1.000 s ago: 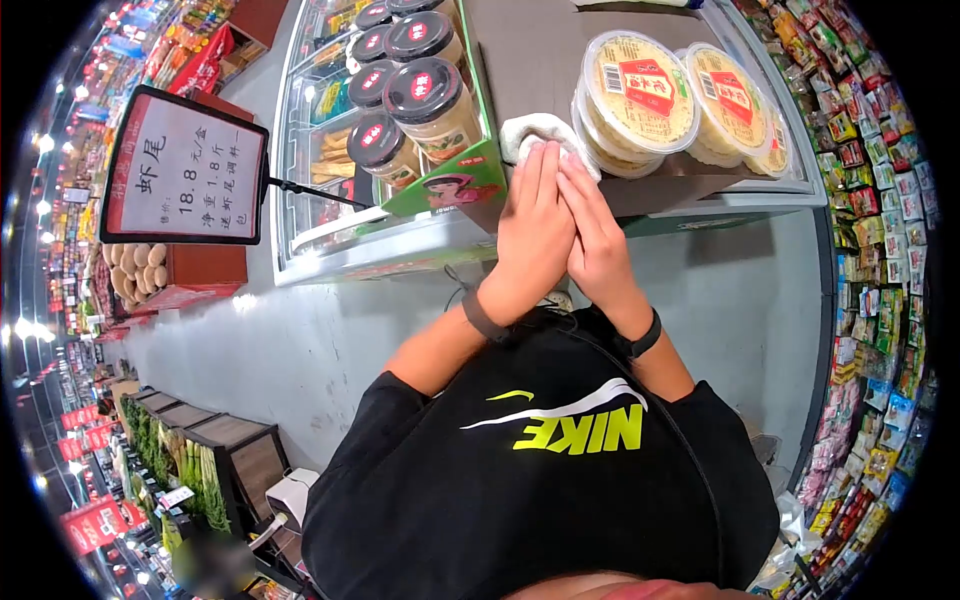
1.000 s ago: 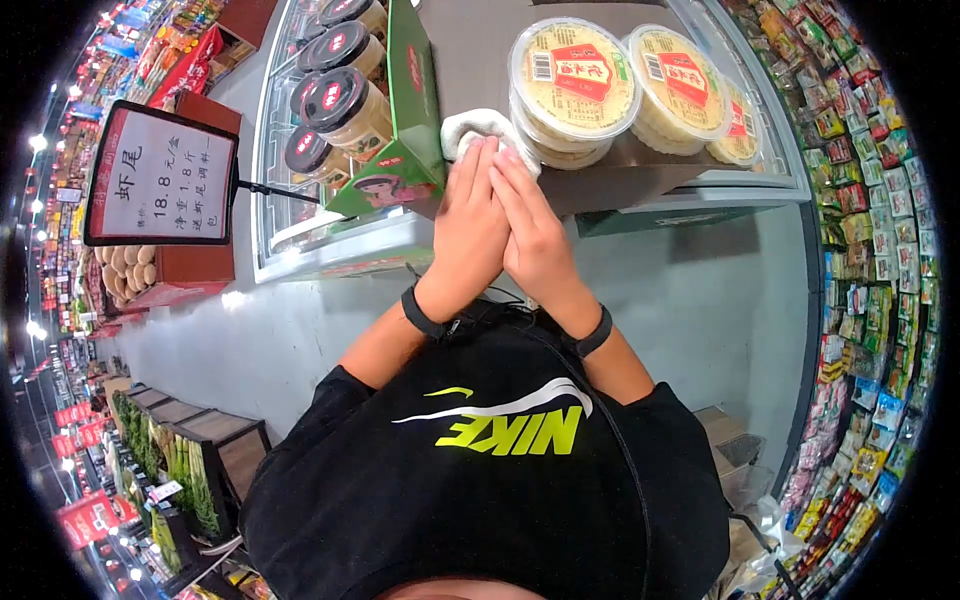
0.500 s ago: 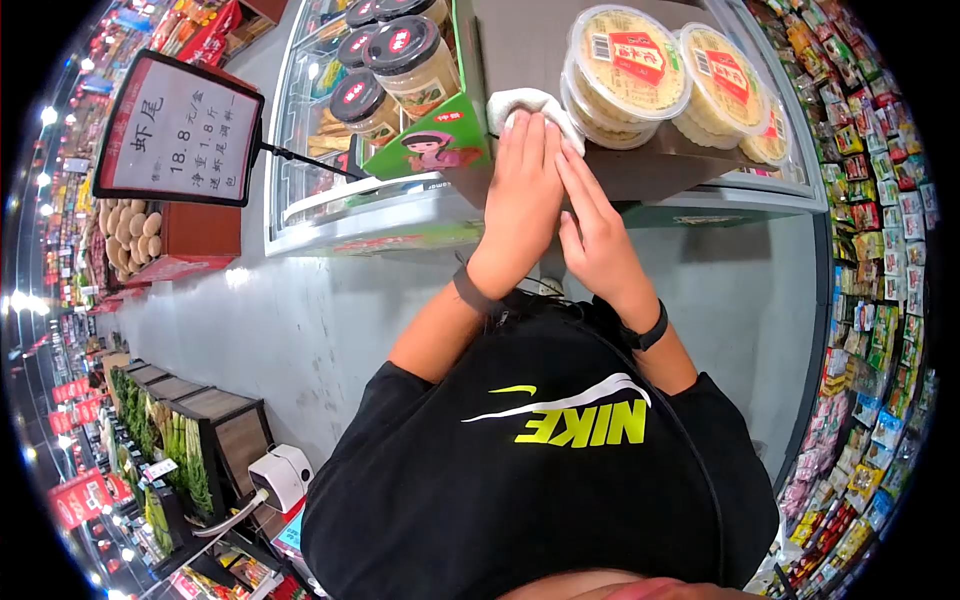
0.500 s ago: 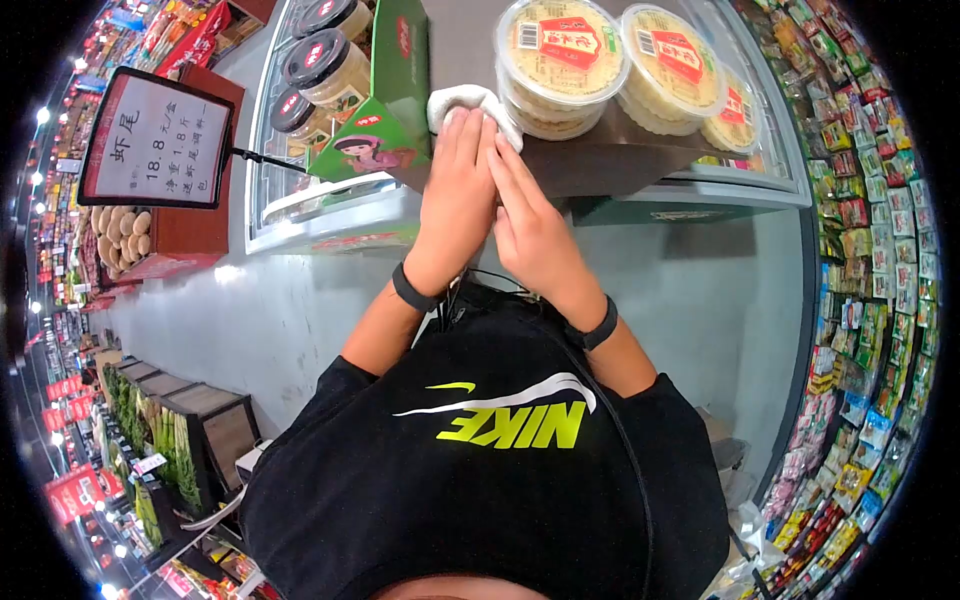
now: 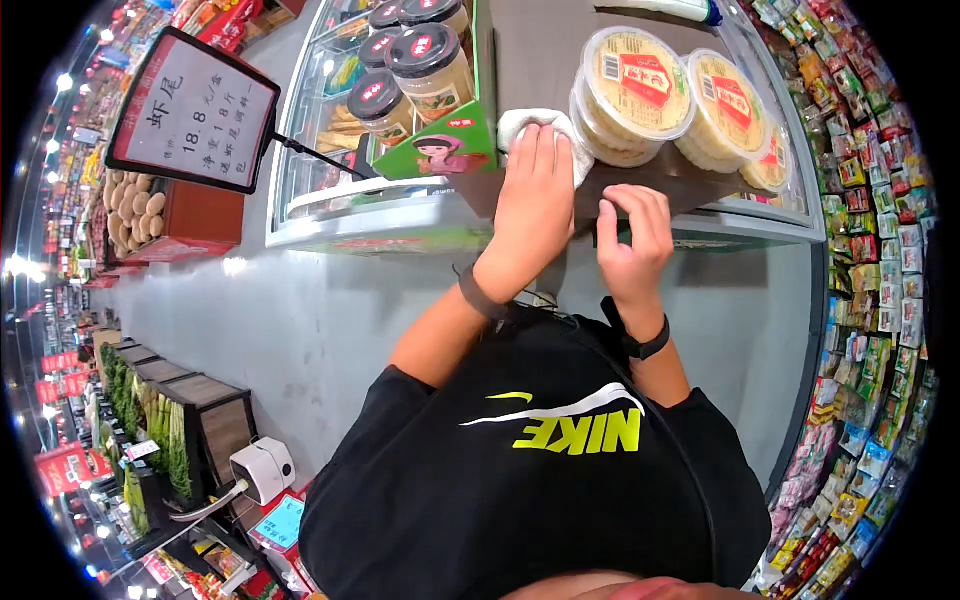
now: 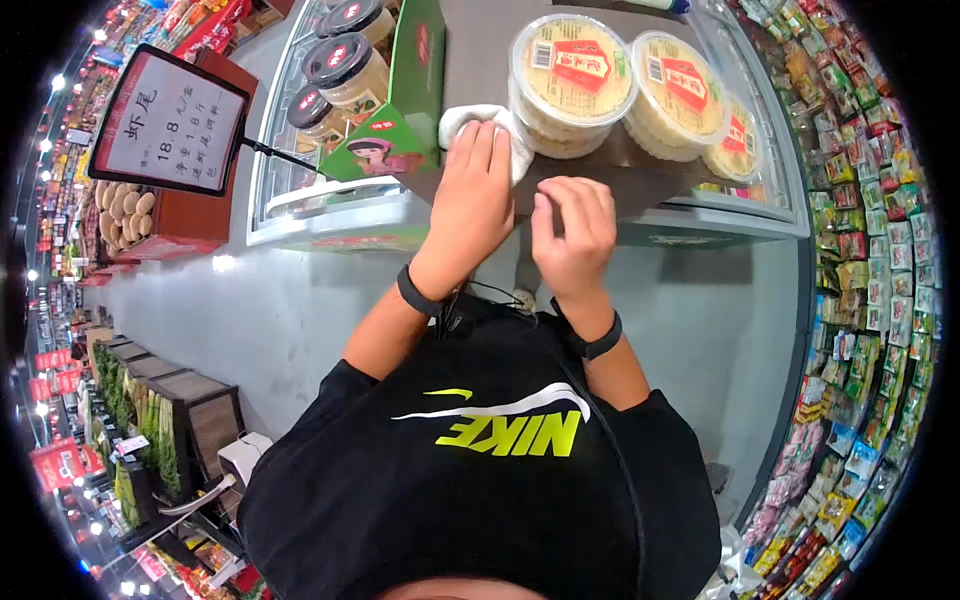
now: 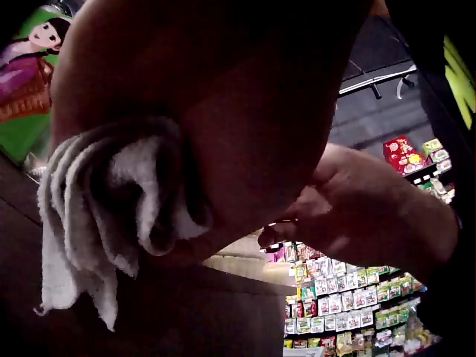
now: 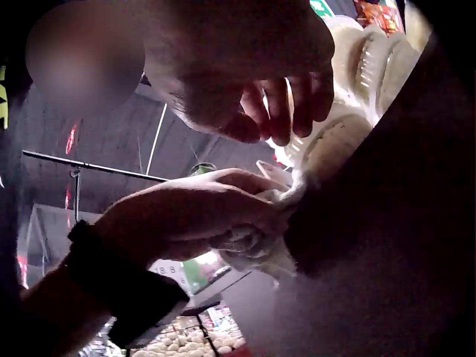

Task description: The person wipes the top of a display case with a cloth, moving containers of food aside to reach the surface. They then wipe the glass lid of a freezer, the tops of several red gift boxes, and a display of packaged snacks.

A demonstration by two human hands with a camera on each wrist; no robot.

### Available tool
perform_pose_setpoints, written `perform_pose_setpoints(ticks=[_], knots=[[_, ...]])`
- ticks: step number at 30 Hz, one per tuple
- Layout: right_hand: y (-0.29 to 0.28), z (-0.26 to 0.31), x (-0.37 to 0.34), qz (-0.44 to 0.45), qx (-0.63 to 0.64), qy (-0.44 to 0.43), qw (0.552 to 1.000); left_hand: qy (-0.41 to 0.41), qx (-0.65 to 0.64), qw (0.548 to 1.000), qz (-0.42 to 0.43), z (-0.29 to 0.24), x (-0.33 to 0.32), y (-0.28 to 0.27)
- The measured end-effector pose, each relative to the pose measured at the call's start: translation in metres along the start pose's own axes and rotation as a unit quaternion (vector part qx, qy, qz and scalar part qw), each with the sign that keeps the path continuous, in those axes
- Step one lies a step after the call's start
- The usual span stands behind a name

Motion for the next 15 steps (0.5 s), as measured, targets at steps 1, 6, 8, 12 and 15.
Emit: perform_pose_setpoints(ticks=[1,6,8,12,15], knots=[[0.0,-0.005,0.005,0.009,-0.029,0.004,1.0,-0.004,-0.019,1.0,0.0,0.0,-0.001,0.0],[0.016,-0.026,0.016,0.029,-0.096,0.023,0.995,0.001,-0.03,0.999,-0.023,-0.001,-0.008,0.001],[0.02,-0.03,0.022,0.018,-0.137,0.039,0.99,-0.003,-0.024,1.0,-0.01,0.0,-0.007,0.002],[0.03,-0.037,0.022,0.012,-0.122,0.039,0.992,-0.003,-0.027,1.0,-0.006,0.001,-0.008,0.005],[0.035,-0.038,0.029,-0.001,-0.116,0.032,0.993,-0.001,-0.028,1.0,-0.005,0.001,-0.008,0.006]])
Point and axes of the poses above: each hand's wrist, its own x-axis towards the middle knuckle, its own y-axis out of the palm, z = x × y, the point moved 6 cm from there along x, towards the middle knuckle, and after that the axes turned 9 degrees about -y, right-handed, at the moved point
